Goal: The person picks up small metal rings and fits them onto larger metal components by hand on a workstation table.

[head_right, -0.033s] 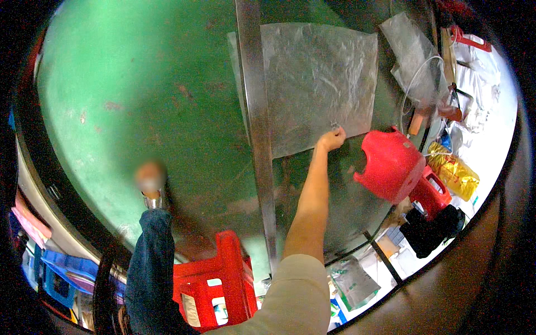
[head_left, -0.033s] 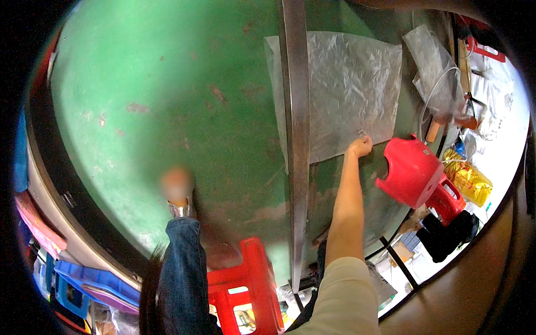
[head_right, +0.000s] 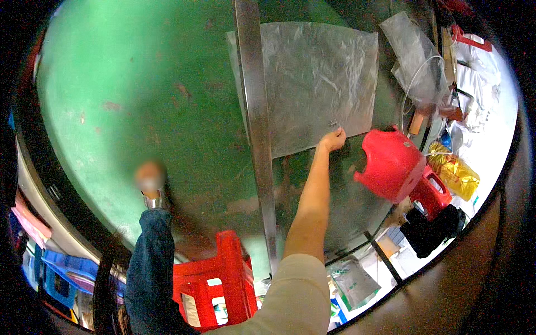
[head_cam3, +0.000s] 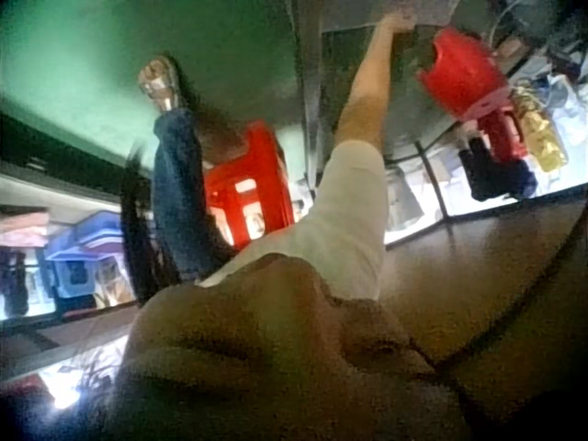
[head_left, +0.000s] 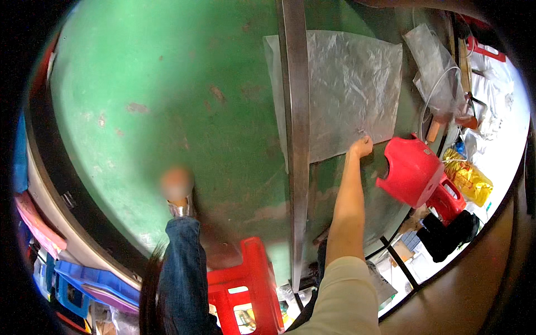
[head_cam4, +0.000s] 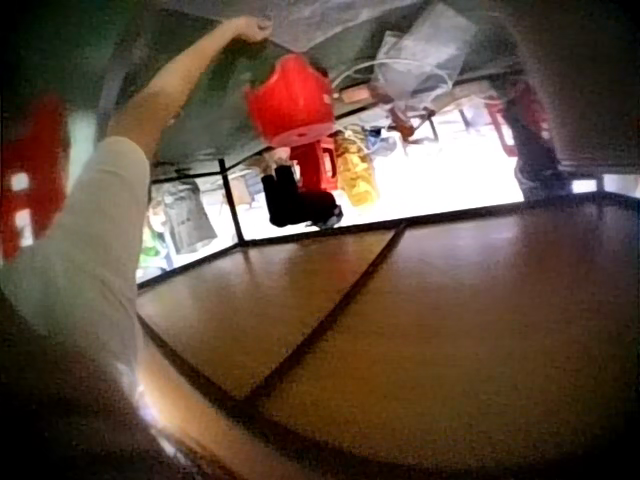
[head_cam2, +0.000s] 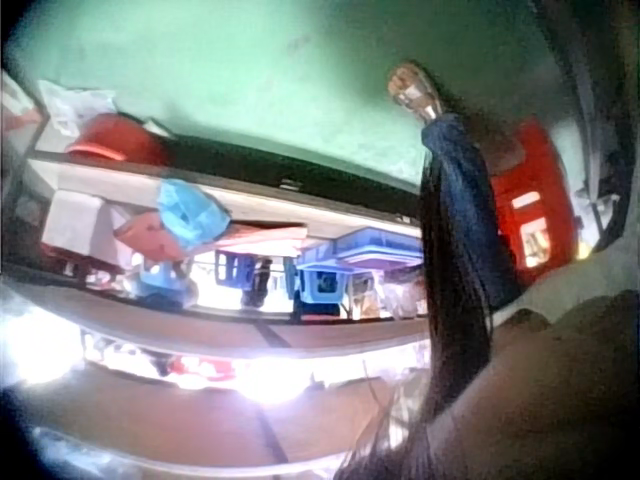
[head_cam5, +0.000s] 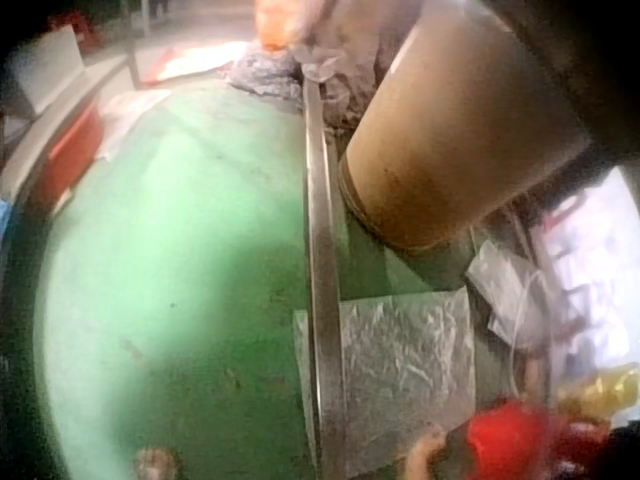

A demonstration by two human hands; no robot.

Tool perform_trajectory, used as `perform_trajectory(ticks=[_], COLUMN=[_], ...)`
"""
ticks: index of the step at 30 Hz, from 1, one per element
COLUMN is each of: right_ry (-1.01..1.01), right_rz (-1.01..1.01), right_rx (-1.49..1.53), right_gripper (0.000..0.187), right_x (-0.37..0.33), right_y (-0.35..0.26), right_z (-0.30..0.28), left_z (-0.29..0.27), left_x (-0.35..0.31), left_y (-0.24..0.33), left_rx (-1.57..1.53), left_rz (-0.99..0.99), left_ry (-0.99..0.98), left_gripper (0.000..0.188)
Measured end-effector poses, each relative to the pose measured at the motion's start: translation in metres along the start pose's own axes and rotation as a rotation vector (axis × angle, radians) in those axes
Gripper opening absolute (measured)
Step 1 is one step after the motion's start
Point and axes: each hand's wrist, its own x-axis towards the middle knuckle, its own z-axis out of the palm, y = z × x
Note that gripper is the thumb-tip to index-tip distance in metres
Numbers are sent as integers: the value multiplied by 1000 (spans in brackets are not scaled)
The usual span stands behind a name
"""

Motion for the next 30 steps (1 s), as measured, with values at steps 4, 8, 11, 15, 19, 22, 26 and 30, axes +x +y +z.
perform_trajectory(ticks=[4, 8, 11, 15, 19, 22, 26, 30], right_ry=[-159, -222, -279, -315, -201, -243, -333, -419], right_rz=[204, 313, 289, 56, 285, 1, 35, -26], right_rx=[35, -130, -231, -456, -122, -80, -245, -621], right_gripper=[30, 30, 29, 25, 28, 34, 37, 39], right_x=[26, 31, -9, 8, 10, -9, -7, -17], right_y=[26, 9, -41, 4, 45, 20, -19, -76], right_z=[13, 6, 6, -23, -19, -2, 13, -6], left_z=[5, 8, -5, -7, -9, -16, -21, -14], left_x=[-3, 6, 5, 16, 16, 12, 7, 6], left_y=[3, 1, 0, -4, -11, -11, -10, -15], left_rx=[-11, -7, 25, -23, -35, -15, -18, -20], left_rz=[9, 19, -5, 21, 25, 14, 6, 5], left_ry=[-14, -11, 40, 31, 32, 53, 61, 48], left_gripper=[70, 70, 70, 69, 69, 69, 69, 69])
